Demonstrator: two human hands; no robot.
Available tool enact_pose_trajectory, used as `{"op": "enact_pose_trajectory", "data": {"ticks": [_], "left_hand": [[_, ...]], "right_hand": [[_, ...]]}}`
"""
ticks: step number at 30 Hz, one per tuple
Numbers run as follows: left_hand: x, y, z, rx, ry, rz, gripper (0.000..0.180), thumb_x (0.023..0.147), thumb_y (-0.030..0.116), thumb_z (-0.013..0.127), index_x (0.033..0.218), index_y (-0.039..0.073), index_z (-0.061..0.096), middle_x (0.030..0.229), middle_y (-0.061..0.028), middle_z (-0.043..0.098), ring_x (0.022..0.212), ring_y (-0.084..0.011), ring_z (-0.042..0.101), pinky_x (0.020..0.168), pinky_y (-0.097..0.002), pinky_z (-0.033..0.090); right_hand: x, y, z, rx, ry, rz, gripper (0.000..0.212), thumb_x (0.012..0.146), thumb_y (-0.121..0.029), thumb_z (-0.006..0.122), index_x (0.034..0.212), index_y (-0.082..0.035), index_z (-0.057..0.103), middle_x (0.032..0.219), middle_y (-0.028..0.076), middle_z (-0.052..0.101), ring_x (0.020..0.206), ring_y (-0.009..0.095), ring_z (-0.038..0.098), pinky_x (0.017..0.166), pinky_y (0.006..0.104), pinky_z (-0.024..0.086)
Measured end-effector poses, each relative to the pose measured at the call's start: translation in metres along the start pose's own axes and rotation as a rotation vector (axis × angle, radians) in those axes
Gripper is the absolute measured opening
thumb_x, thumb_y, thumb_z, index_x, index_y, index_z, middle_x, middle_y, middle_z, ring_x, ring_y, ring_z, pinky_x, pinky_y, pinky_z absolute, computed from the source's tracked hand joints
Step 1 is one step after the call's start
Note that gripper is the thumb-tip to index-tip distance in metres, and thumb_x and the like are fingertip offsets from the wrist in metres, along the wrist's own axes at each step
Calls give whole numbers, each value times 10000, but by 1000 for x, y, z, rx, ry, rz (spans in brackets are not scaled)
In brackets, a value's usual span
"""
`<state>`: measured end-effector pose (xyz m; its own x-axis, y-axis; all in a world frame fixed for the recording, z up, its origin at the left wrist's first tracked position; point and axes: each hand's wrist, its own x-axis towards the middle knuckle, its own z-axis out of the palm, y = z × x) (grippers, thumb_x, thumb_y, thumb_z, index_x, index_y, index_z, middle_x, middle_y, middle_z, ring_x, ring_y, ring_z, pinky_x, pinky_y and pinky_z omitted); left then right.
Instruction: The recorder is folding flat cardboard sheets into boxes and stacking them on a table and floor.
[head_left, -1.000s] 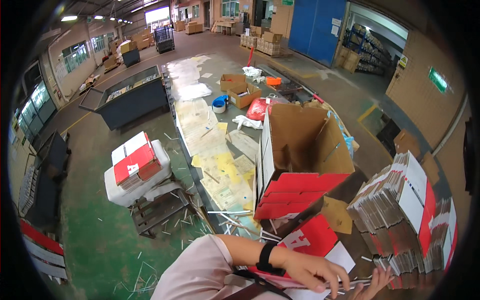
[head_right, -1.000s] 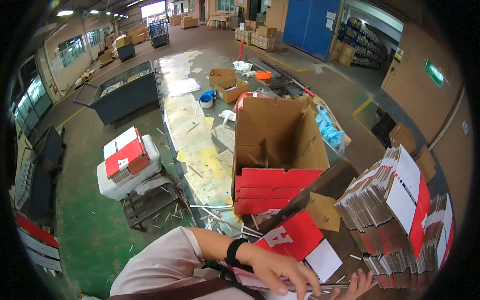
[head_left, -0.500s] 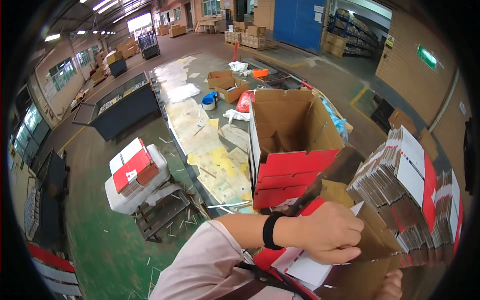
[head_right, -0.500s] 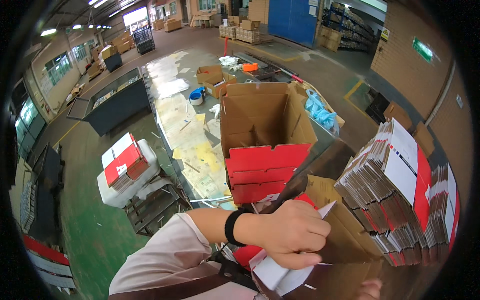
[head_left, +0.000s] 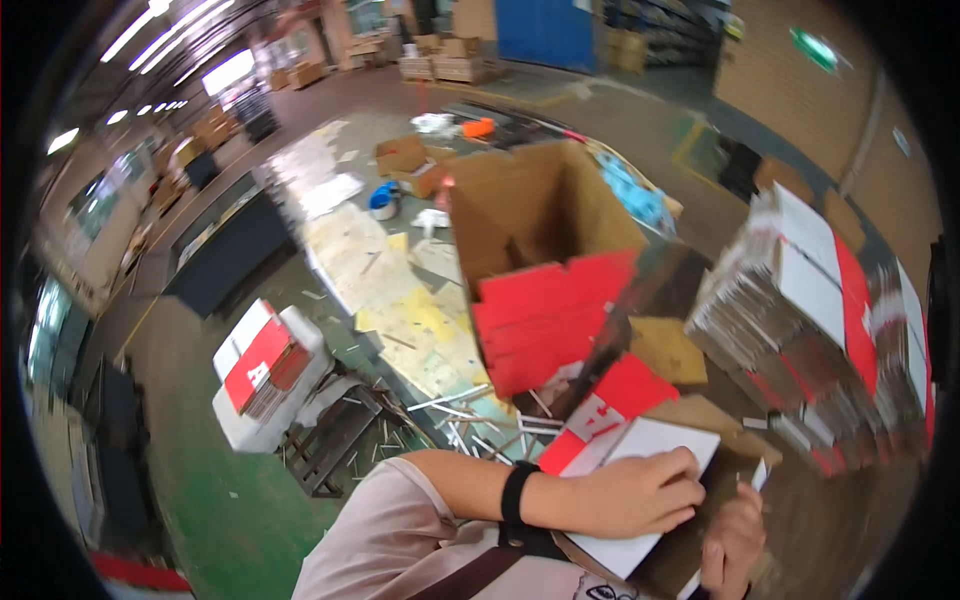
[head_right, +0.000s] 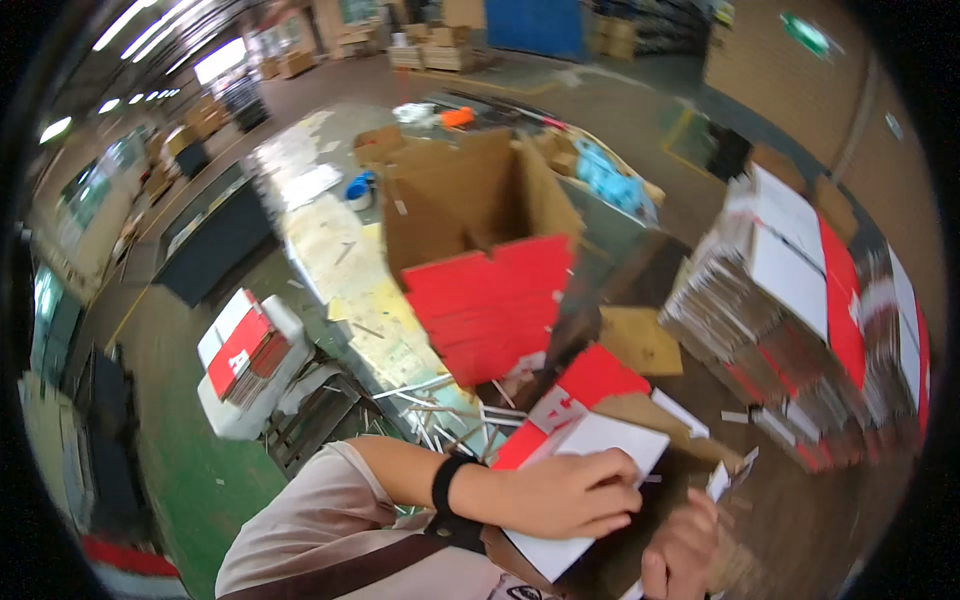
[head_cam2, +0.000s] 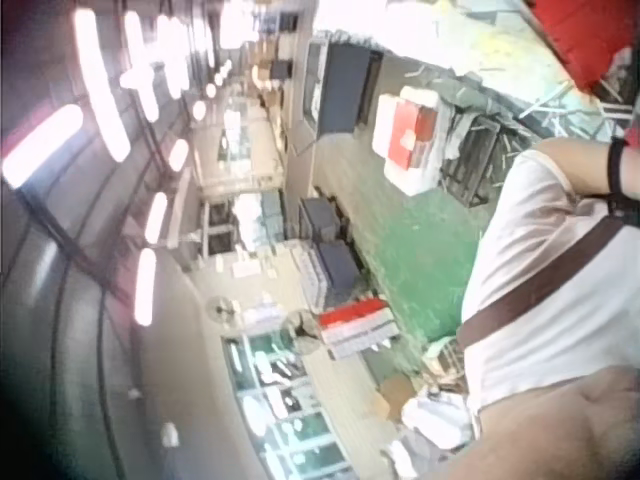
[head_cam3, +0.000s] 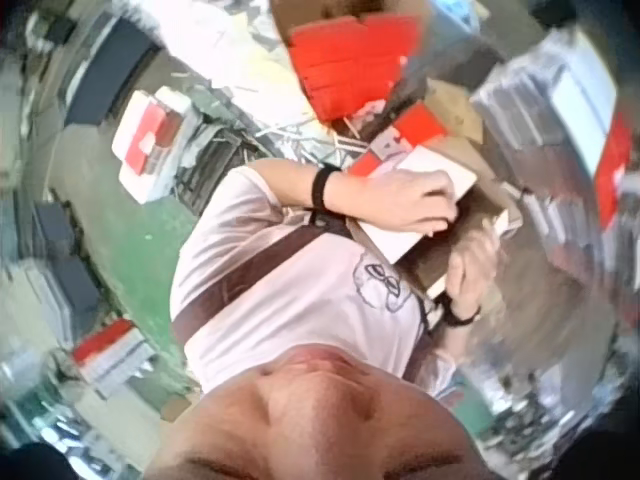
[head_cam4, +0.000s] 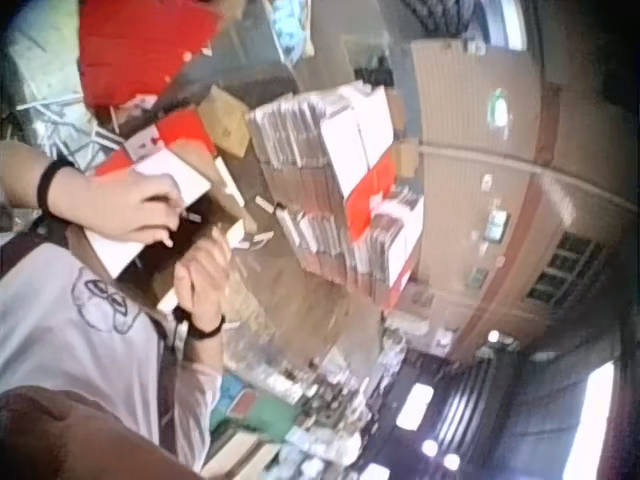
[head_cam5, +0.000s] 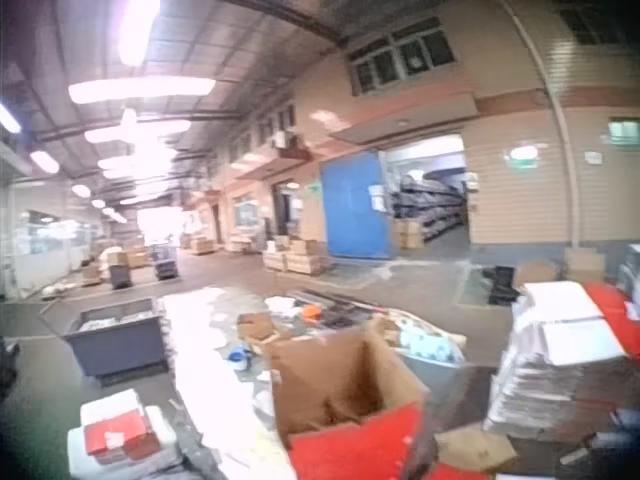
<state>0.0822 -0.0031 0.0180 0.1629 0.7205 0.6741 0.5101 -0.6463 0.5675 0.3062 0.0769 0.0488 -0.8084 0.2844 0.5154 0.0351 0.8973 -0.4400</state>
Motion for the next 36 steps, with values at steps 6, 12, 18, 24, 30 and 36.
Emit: {"op": "enact_pose_trajectory", "data": {"ticks": [6, 12, 18, 24, 30, 36], "left_hand": [[-7, -24, -21, 241, -84, 98, 256, 672, 124, 744, 920, 167, 698, 870, -37, 586, 774, -239, 600, 662, -372, 461], [0, -18, -34, 142, -163, -22, 311, 745, 19, 650, 1044, 73, 582, 880, -110, 587, 769, -295, 614, 670, -423, 502], [-61, -65, -77, 507, -417, -563, 295, 810, 1, 581, 1095, 35, 510, 985, -162, 590, 864, -370, 608, 726, -459, 497], [-46, -54, -72, 528, -245, -428, 348, 951, 228, 477, 1239, 34, 498, 1232, -181, 530, 1072, -368, 552, 936, -508, 409], [-4, -41, -50, -49, -396, 444, 676, 911, 697, 366, 1101, 110, 640, 1237, -100, 622, 1232, -266, 540, 1056, -485, 339], [13, -44, -7, 88, -1039, 307, 451, 803, 539, 639, 802, 88, 661, 750, -75, 620, 754, -268, 588, 769, -363, 422]], "right_hand": [[24, 10, 14, 81, 70, -12, 139, 825, -168, 625, 726, -73, 599, 772, 72, 610, 814, 285, 618, 1015, 506, 400], [7, 14, 10, 181, 233, 76, 105, 840, -163, 638, 847, -71, 587, 877, 72, 579, 969, 300, 588, 1040, 521, 374], [-2, 16, 5, 116, 112, 30, 116, 827, -149, 641, 890, -68, 586, 876, 76, 584, 972, 298, 593, 1036, 509, 378], [-16, 24, 26, 148, 396, -13, 243, 876, -286, 636, 993, -73, 641, 1120, 160, 624, 1108, 339, 590, 1050, 527, 363], [-29, 30, 20, 86, 81, -75, 546, 885, -538, 590, 1138, -59, 659, 1217, 161, 607, 1192, 339, 559, 1061, 506, 342], [6, 20, 27, 87, -59, -175, 369, 743, -335, 736, 670, -62, 500, 774, 87, 479, 787, 296, 533, 817, 413, 426]]}}
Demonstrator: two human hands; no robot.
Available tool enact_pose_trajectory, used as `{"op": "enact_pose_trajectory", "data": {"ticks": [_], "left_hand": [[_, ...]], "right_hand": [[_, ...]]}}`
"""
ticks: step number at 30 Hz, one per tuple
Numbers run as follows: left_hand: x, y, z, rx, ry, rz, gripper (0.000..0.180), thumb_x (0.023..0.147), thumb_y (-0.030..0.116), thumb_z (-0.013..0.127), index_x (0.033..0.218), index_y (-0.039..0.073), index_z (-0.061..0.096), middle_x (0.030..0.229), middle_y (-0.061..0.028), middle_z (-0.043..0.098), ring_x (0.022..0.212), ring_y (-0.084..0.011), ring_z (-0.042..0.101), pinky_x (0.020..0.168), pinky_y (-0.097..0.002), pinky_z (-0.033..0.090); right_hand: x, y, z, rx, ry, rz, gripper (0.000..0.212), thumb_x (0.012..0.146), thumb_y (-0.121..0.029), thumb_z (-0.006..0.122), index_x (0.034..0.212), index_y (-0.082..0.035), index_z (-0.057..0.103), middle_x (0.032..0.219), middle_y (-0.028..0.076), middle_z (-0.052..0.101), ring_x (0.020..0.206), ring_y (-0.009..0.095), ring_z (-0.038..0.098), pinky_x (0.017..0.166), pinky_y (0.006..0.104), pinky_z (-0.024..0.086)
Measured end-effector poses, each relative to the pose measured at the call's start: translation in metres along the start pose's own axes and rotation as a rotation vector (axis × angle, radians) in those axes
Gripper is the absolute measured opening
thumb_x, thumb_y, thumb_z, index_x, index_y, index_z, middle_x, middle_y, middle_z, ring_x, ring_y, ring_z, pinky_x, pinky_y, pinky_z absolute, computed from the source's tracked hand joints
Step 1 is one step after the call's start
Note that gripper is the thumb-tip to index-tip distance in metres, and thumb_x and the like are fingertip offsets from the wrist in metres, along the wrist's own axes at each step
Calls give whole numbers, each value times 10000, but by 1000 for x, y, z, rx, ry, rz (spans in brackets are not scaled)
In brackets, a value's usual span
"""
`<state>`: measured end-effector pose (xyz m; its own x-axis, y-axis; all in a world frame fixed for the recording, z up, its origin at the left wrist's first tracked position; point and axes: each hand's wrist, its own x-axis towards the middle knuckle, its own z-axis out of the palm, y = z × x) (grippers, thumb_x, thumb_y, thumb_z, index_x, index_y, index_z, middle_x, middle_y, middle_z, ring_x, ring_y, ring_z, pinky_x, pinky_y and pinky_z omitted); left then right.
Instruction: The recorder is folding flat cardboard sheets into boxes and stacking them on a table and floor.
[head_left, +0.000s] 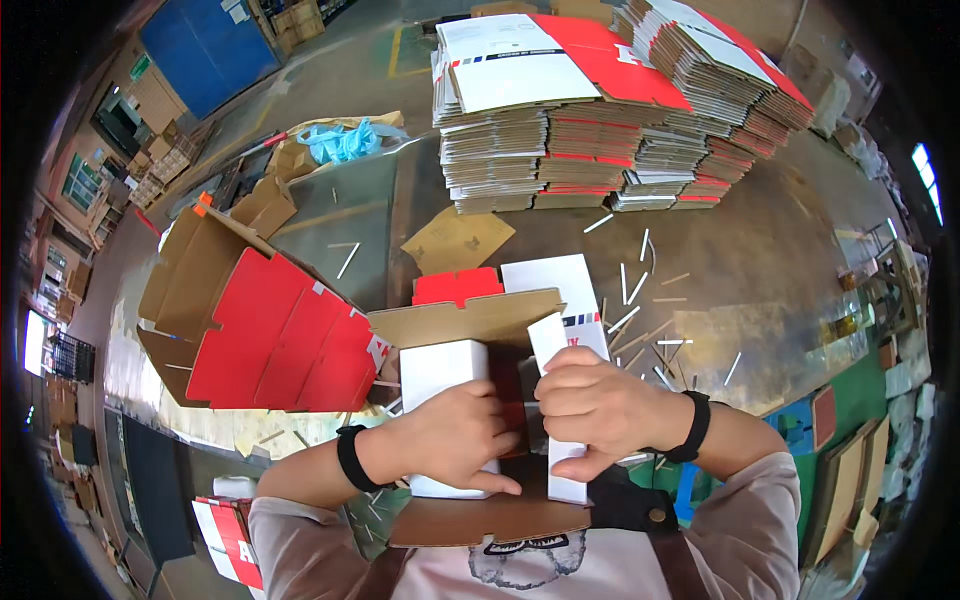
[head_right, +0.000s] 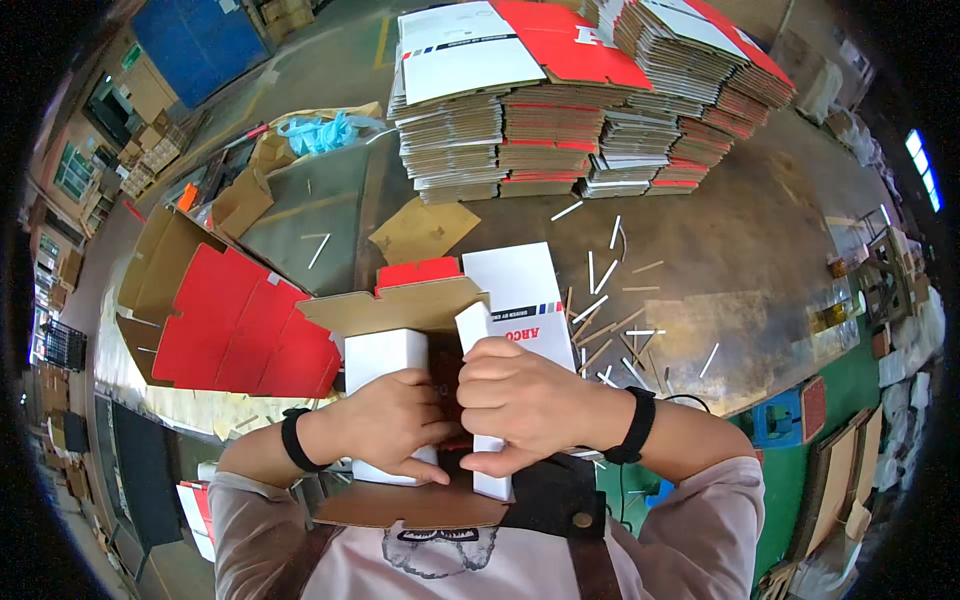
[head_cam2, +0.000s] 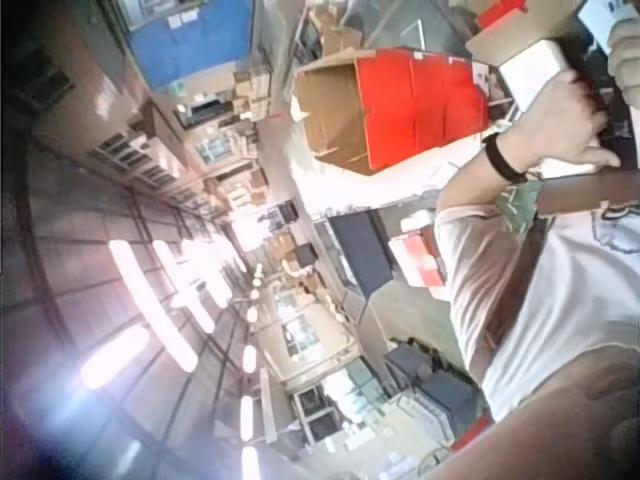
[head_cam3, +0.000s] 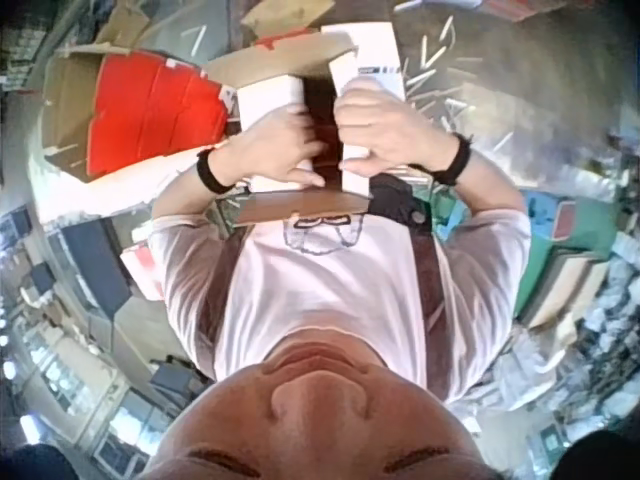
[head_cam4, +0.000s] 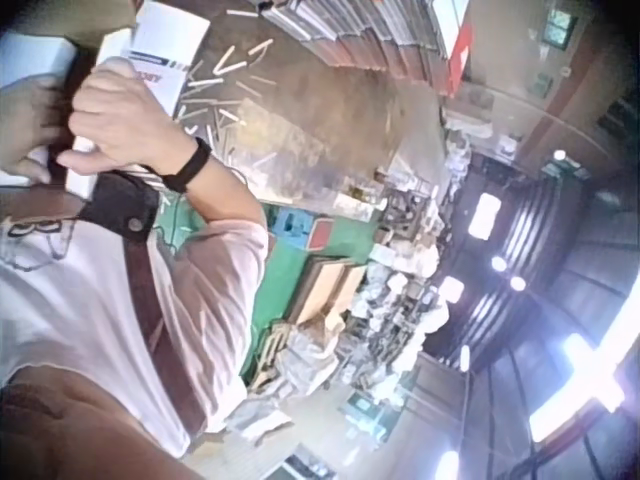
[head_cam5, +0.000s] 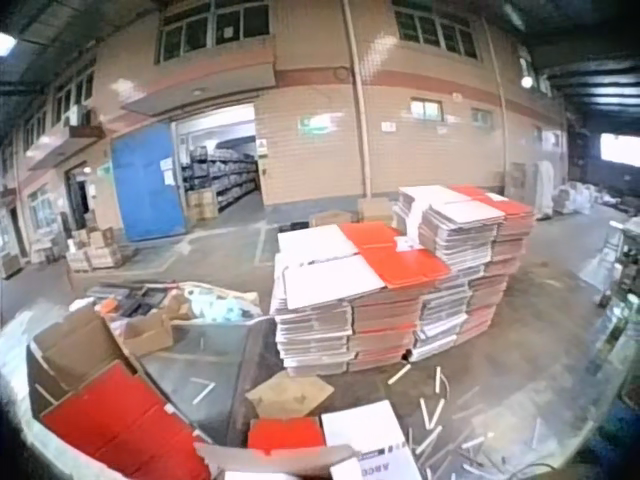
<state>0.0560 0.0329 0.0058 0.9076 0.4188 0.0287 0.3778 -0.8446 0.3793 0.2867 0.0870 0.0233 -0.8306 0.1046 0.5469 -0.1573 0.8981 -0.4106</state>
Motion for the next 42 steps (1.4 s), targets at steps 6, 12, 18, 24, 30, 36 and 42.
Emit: {"op": "enact_pose_trajectory", "data": {"ticks": [6, 12, 18, 24, 30, 36, 42], "left_hand": [[0, -4, 6, -3, 445, 164, 396, 772, 450, 723, 669, 97, 576, 623, -49, 526, 605, -238, 518, 672, -337, 406], [-12, 28, 33, -137, 671, -168, 450, 748, 487, 738, 960, 101, 645, 1045, -88, 561, 1030, -268, 558, 931, -426, 420], [-16, 30, 15, 27, 441, -205, 599, 796, 506, 694, 1265, 144, 605, 1251, -117, 543, 1158, -321, 504, 1032, -456, 383], [-16, 41, 31, 68, 344, -169, 548, 860, 437, 639, 1325, 158, 563, 1409, -46, 503, 1275, -255, 459, 1104, -425, 347], [-11, 29, 44, -13, 277, -28, 395, 941, 281, 567, 1256, 44, 583, 1426, -85, 496, 1332, -236, 454, 1112, -405, 361], [-7, 19, 45, -248, 322, 42, 232, 893, 199, 560, 992, 25, 676, 1260, -114, 621, 1217, -261, 560, 1042, -375, 448], [1, 13, 43, -157, 391, 109, 218, 872, 175, 564, 1000, 40, 676, 1208, -88, 644, 1187, -245, 577, 1010, -356, 469]], "right_hand": [[10, -3, 19, -20, -25, 58, 451, 688, -437, 759, 696, -39, 547, 907, 123, 521, 973, 331, 523, 1031, 441, 387], [-6, -19, 18, -260, -13, 387, 738, 670, -485, 746, 1188, 6, 556, 1220, 146, 489, 1118, 325, 485, 1060, 442, 372], [18, -23, -16, -274, -418, 278, 635, 830, -272, 671, 1334, 56, 469, 1424, 189, 406, 1305, 335, 437, 1045, 391, 429], [57, -20, -42, -200, -250, 339, 328, 783, -95, 636, 1105, -36, 638, 1119, 156, 645, 953, 305, 670, 706, 400, 562], [115, 22, -20, -361, -760, 831, 502, 818, -182, 635, 1269, 5, 520, 1163, 179, 589, 1082, 324, 582, 925, 432, 468], [50, -15, -10, -182, -469, 431, 661, 929, -254, 578, 1452, 43, 304, 1479, 240, 360, 1387, 356, 345, 1118, 443, 313], [17, 14, 17, -447, -440, 395, 622, 874, -291, 616, 1437, -108, 425, 1493, 128, 404, 1372, 313, 386, 1102, 512, 308]]}}
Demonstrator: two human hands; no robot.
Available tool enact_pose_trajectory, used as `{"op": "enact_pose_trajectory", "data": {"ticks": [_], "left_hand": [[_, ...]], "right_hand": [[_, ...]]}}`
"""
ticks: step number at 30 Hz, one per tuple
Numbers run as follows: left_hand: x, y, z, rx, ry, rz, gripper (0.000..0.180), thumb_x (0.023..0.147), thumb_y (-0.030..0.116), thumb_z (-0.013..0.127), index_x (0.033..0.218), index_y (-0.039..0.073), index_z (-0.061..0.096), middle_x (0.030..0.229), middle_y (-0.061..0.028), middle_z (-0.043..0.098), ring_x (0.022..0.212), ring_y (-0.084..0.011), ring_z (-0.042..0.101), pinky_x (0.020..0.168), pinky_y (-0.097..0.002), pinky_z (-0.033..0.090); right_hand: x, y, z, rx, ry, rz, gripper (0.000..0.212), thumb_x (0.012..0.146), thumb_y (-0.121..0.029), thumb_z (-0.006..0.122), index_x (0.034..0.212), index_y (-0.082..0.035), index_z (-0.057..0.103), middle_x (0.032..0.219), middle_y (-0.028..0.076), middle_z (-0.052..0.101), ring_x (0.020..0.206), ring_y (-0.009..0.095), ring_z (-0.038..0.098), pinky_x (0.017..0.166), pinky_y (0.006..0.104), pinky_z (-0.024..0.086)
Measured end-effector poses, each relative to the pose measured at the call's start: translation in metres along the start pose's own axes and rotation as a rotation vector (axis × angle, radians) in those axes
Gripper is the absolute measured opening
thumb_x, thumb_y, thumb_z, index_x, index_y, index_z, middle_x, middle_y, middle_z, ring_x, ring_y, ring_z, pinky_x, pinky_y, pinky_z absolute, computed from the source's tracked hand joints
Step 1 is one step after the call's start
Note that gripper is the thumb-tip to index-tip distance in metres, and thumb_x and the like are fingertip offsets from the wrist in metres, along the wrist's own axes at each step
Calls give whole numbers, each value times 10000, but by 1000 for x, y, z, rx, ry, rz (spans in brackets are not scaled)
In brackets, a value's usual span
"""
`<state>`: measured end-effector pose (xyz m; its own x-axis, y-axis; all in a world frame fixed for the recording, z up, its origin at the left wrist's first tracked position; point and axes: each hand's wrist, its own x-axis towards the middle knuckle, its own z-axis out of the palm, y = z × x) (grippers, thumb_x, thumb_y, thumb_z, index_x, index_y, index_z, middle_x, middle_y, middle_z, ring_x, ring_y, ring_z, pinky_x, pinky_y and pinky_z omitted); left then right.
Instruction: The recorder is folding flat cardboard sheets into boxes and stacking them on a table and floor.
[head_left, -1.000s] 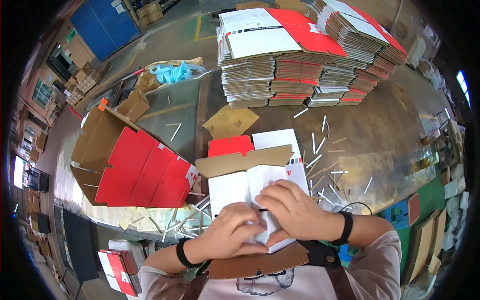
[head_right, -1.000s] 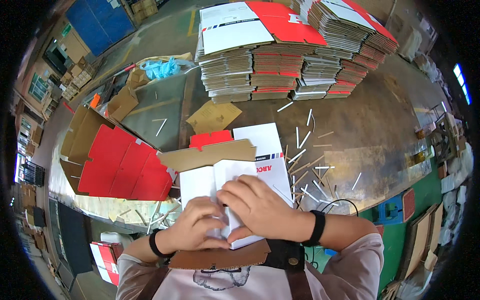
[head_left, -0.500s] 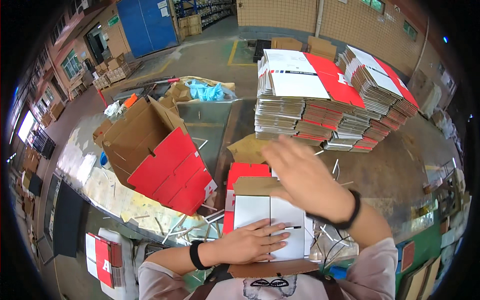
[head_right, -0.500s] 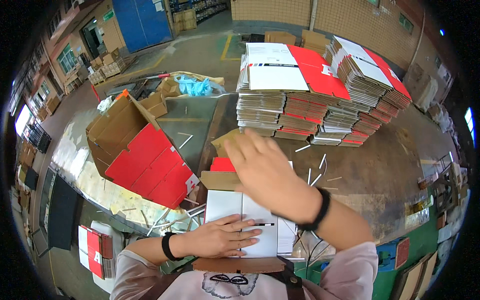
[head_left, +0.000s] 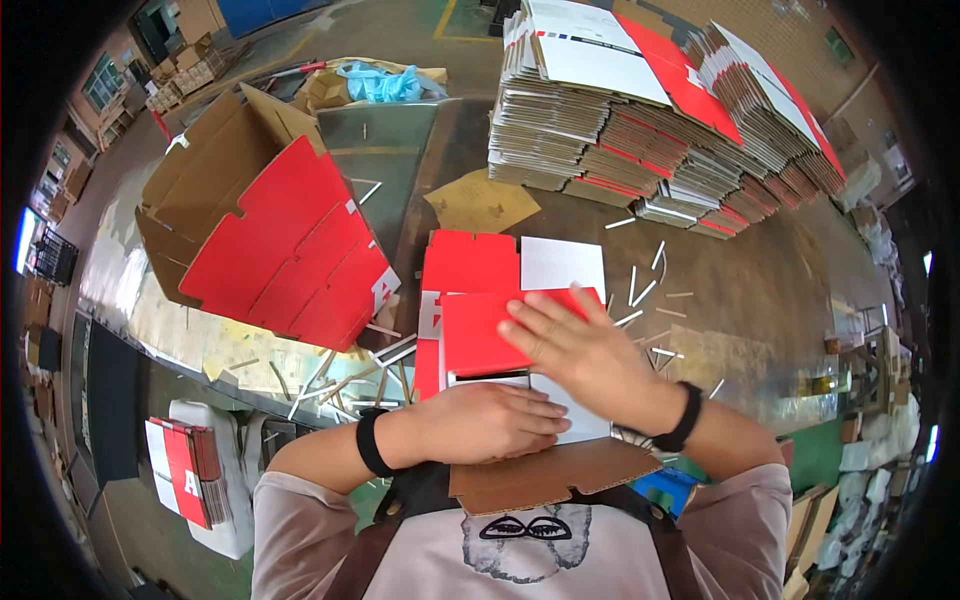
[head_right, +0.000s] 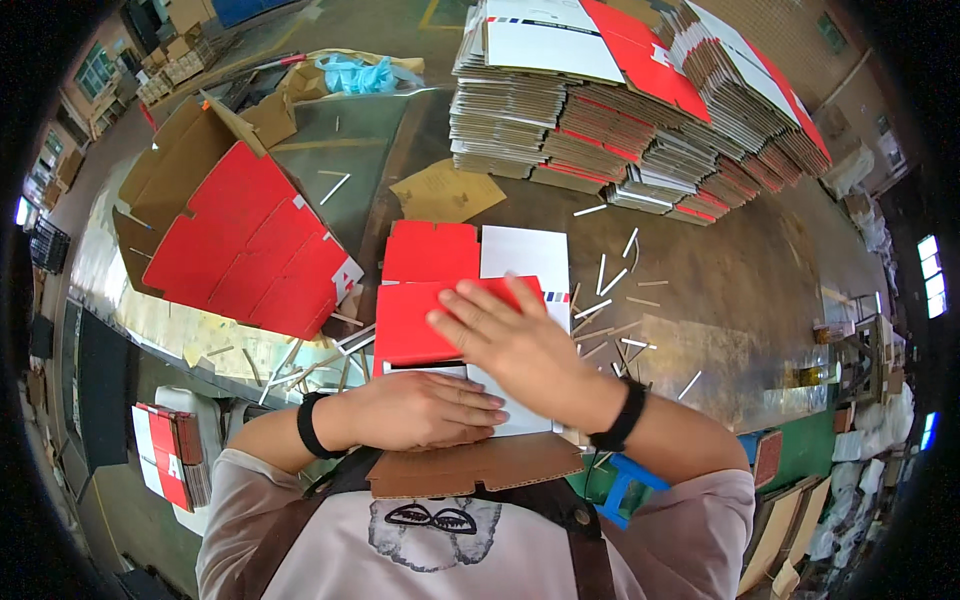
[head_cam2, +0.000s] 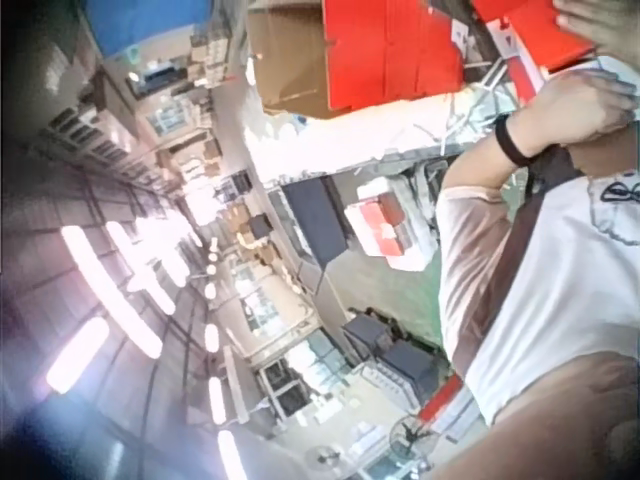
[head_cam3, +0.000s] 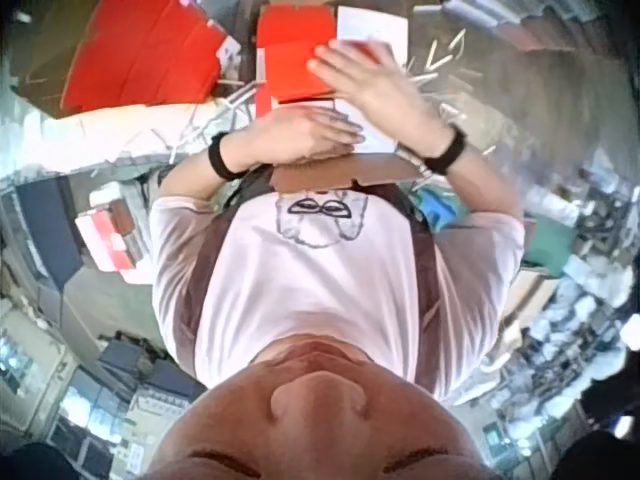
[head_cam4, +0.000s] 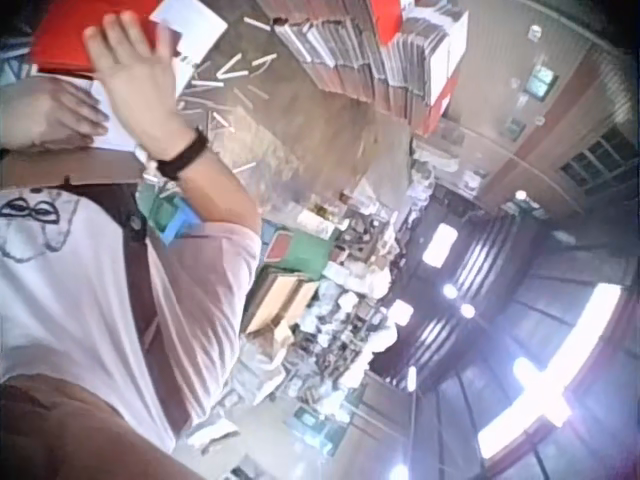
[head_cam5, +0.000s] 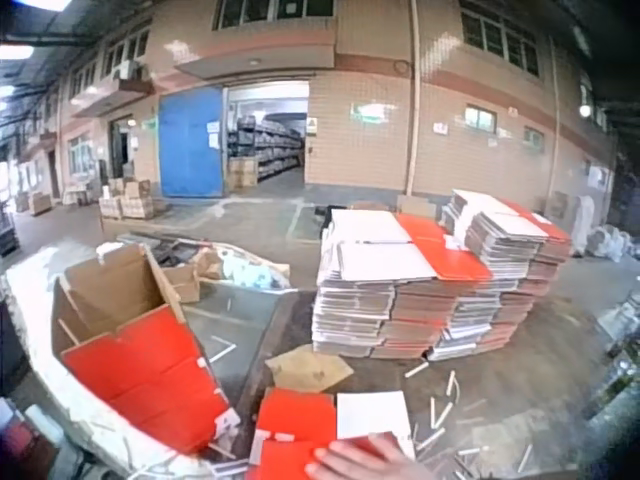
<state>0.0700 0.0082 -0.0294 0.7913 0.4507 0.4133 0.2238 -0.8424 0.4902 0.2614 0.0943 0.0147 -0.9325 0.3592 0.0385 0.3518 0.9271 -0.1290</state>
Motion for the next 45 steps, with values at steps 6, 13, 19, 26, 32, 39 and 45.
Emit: {"op": "enact_pose_trajectory", "data": {"ticks": [6, 13, 19, 26, 32, 39, 45], "left_hand": [[-15, 19, -12, -481, 52, -142, 267, 931, 249, 563, 1042, 29, 667, 1169, -108, 640, 1140, -260, 591, 949, -371, 480], [-28, 79, -58, -610, 294, -712, 327, 869, 251, 728, 1077, 12, 649, 935, -118, 668, 816, -215, 681, 649, -285, 526], [-20, 68, -70, -20, 355, -574, 403, 790, 356, 764, 1038, 47, 693, 944, -91, 624, 792, -222, 633, 612, -292, 498], [-31, 46, -42, 198, 349, -569, 425, 706, 375, 788, 1007, 86, 707, 979, -33, 578, 790, -212, 530, 681, -330, 430], [-31, 33, -27, 91, 515, -717, 291, 698, 288, 830, 832, 69, 694, 924, -69, 570, 806, -228, 522, 722, -348, 418], [-26, 24, -25, 51, 560, -673, 243, 717, 224, 824, 799, 45, 682, 881, -83, 547, 765, -239, 542, 668, -337, 440], [-21, 24, -28, -117, 619, -823, 218, 756, 172, 808, 784, 22, 653, 861, -107, 529, 748, -230, 554, 644, -330, 456]], "right_hand": [[-27, -6, -5, 67, -25, -19, 706, 813, -364, 687, 1433, -133, 442, 1547, 138, 304, 1442, 341, 228, 1113, 642, 140], [-63, -24, -63, 966, 70, 67, 380, 875, -139, 705, 1229, -62, 592, 785, 53, 682, 627, 212, 663, 570, 298, 509], [-58, -9, -37, 768, 181, 84, 290, 795, -207, 788, 990, -20, 683, 942, 112, 593, 760, 212, 617, 612, 310, 490], [-61, -9, -30, 841, 115, 122, 434, 741, -246, 827, 1096, -43, 683, 1042, 125, 529, 898, 246, 582, 711, 337, 497], [-62, -21, -19, 285, 254, 222, 398, 711, -262, 829, 1053, -98, 706, 1029, 62, 569, 825, 191, 589, 708, 335, 454], [-63, -28, -9, 219, 392, 257, 387, 642, -287, 857, 947, -93, 718, 900, 32, 607, 724, 179, 574, 672, 353, 429], [-64, -23, -16, 398, 344, 571, 318, 694, -278, 845, 885, -67, 703, 1114, 166, 569, 857, 272, 585, 691, 342, 482]]}}
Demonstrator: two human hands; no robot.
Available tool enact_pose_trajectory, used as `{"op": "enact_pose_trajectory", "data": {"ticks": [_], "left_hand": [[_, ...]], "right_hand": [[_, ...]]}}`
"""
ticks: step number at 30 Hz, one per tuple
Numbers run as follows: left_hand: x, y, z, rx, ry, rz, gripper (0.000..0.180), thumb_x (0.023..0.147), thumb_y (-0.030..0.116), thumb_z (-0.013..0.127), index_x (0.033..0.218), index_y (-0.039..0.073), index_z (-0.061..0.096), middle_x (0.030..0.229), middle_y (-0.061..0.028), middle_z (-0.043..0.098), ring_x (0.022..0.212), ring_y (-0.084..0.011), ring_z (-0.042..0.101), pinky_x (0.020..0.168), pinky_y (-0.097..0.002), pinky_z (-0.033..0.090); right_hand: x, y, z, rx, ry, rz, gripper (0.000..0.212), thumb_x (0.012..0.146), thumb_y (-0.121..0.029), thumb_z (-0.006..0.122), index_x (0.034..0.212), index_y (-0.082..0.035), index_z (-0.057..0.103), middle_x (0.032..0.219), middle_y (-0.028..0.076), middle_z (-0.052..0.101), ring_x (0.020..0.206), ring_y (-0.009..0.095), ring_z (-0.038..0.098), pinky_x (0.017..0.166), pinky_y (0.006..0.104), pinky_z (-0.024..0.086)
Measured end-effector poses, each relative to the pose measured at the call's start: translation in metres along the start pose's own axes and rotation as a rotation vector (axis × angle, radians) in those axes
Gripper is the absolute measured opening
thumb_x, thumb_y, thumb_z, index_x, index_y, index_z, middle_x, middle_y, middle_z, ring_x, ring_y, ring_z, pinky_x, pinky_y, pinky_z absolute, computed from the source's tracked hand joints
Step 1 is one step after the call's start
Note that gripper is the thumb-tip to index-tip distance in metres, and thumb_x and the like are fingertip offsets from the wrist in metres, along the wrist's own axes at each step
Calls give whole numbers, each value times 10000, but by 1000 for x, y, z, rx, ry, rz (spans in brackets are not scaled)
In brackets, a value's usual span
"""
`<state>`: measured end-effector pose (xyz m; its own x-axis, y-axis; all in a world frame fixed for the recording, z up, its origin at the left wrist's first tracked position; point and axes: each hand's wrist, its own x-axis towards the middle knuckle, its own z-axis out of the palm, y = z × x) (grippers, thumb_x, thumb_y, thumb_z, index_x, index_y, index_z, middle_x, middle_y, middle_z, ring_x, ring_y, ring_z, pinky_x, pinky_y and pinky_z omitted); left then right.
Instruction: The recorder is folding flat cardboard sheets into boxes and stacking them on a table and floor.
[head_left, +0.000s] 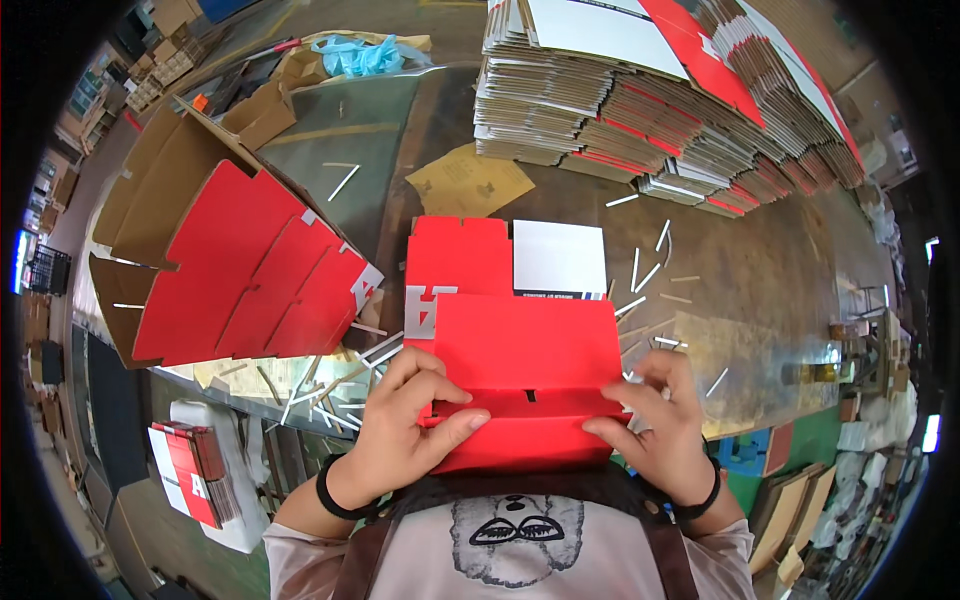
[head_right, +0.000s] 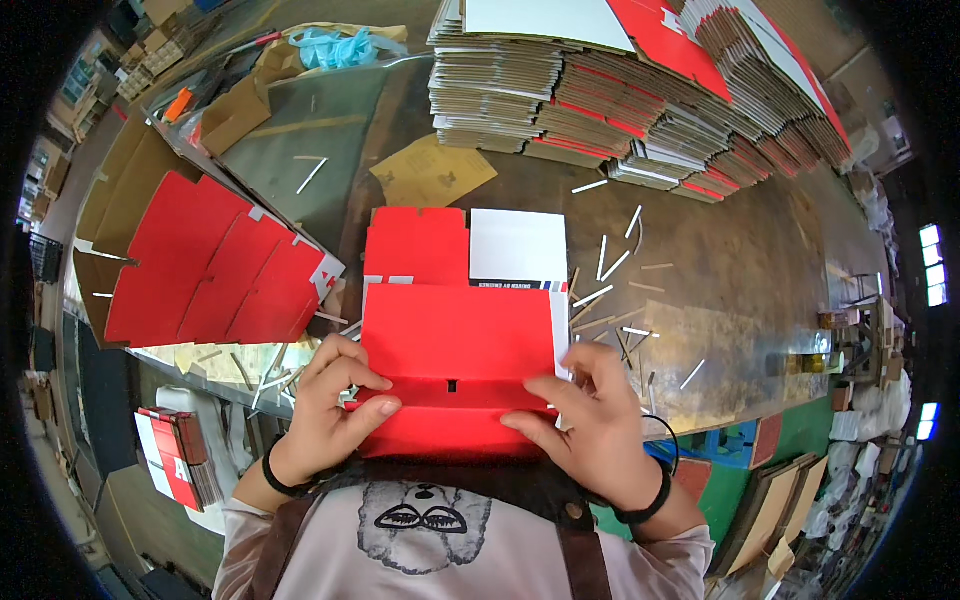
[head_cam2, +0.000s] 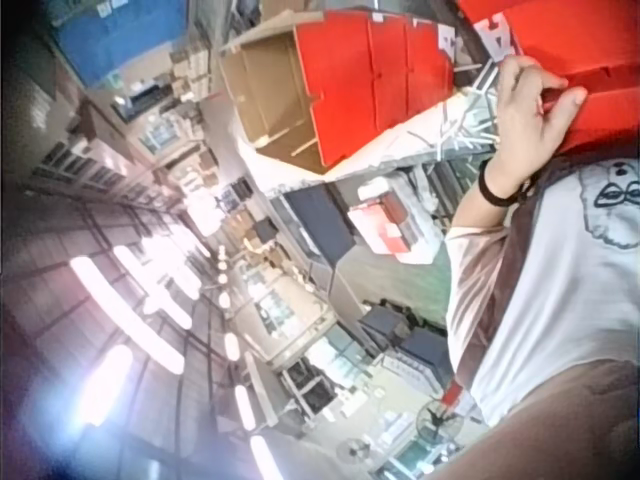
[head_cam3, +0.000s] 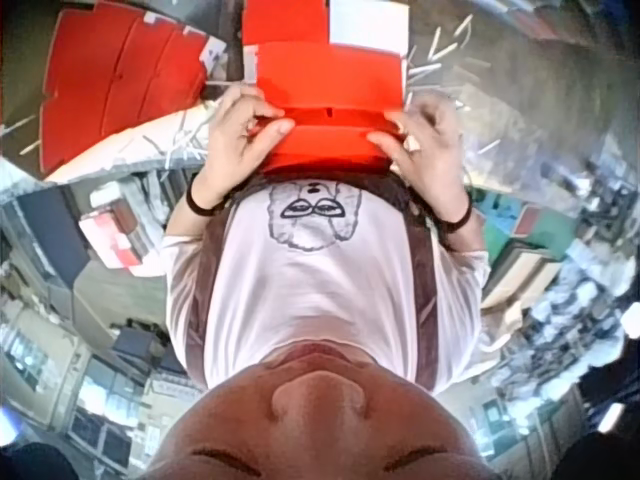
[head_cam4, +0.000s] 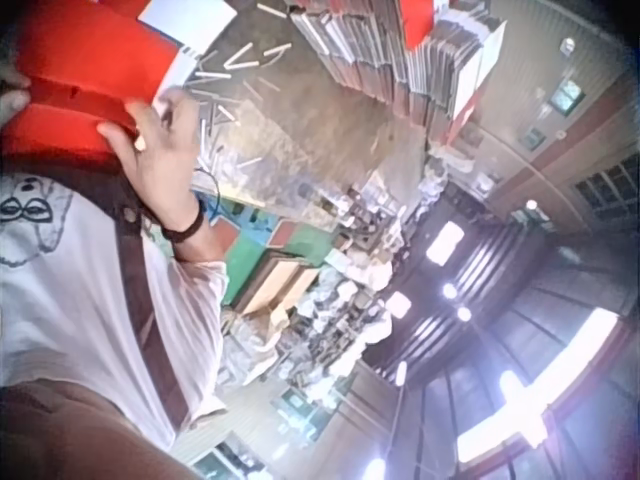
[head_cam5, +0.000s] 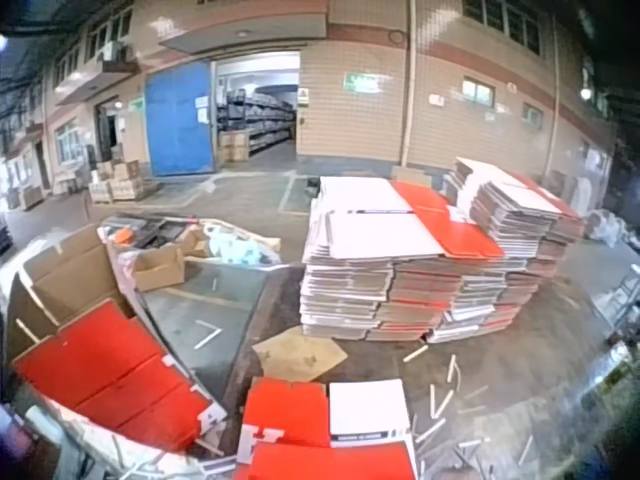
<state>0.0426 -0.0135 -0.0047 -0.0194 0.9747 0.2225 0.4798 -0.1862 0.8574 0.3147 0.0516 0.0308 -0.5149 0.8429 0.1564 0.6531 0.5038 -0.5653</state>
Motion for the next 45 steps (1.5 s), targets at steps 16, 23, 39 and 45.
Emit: {"op": "enact_pose_trajectory", "data": {"ticks": [16, 23, 39, 45], "left_hand": [[16, -41, 11, -461, -380, -417, 885, 947, 364, 597, 1486, -84, 57, 1545, -257, 156, 1448, -322, 201, 1157, -373, 209], [-23, -14, -6, -623, -435, -65, 1093, 915, 524, 567, 1472, 6, -218, 1584, -246, 44, 1474, -303, 106, 1175, -384, 124], [-25, 0, -11, 893, -491, 153, 271, 729, 43, 627, 992, 91, 673, 895, -133, 646, 663, -316, 648, 582, -404, 533], [-26, -28, 3, 1038, -585, 177, 128, 744, 116, 617, 857, 118, 676, 743, -109, 625, 683, -313, 653, 562, -400, 521]], "right_hand": [[11, 32, 38, 386, -431, 549, 680, 971, -490, 507, 1365, 49, 373, 1334, 184, 508, 1247, 263, 491, 1014, 385, 414], [-27, 12, 14, 1189, 274, 361, 693, 996, -602, 289, 1340, -11, 400, 1244, 89, 560, 1171, 184, 537, 997, 349, 431], [-25, 22, -12, -381, -460, -234, 410, 795, -49, 615, 1205, -50, 591, 922, 171, 597, 797, 288, 663, 640, 388, 539], [-31, -7, -11, -449, -90, -436, 480, 728, -83, 669, 1204, -78, 604, 1173, 147, 554, 1124, 322, 550, 878, 511, 479]]}}
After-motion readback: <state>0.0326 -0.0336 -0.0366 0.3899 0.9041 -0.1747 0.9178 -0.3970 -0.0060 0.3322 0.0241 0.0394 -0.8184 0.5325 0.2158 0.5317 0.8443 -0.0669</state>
